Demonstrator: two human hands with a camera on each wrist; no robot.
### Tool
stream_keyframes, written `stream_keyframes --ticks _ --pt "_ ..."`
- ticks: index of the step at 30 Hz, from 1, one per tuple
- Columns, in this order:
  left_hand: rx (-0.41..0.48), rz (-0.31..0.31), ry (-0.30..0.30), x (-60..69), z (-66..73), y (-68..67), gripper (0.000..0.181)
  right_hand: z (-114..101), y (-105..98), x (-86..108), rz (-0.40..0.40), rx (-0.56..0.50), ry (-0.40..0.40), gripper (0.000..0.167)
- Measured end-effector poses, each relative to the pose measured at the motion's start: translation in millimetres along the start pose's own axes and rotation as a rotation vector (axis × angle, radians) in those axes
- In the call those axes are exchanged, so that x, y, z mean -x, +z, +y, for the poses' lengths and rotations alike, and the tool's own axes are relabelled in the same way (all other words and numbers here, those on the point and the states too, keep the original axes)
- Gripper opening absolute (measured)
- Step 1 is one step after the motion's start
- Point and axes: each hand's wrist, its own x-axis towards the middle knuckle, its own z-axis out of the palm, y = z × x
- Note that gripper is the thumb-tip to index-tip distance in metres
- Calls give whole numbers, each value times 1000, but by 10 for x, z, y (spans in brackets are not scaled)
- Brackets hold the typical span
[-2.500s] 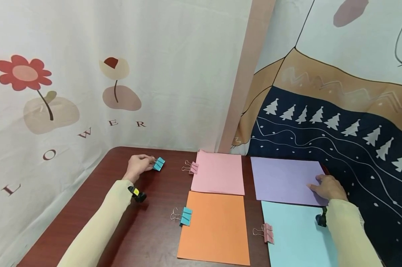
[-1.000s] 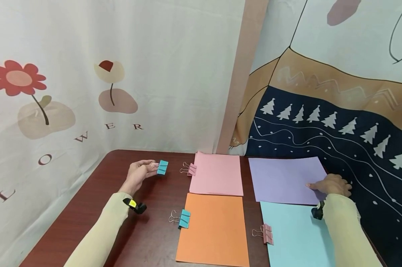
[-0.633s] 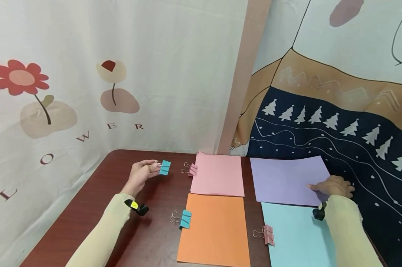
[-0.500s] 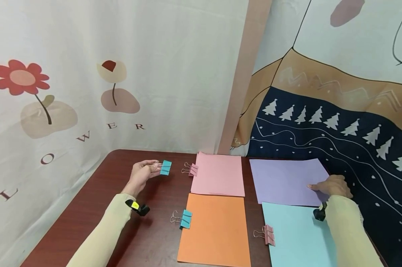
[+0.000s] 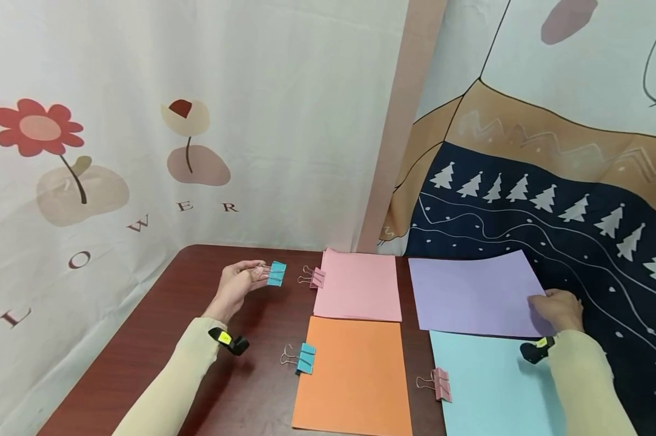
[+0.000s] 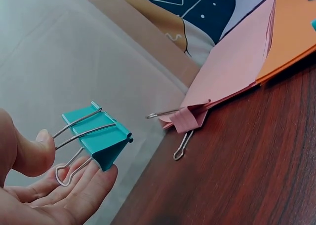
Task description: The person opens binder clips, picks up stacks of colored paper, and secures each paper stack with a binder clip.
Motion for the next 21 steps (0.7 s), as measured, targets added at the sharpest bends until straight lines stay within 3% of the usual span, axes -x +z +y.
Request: stream_keyframes --ticks 8,21 --pt "8 -12 -12 27 7 63 33 167 -41 -26 -26 -124 -77 66" --pt "32 -16 -18 77 39 109 32 267 -53 56 -130 -400 76 84"
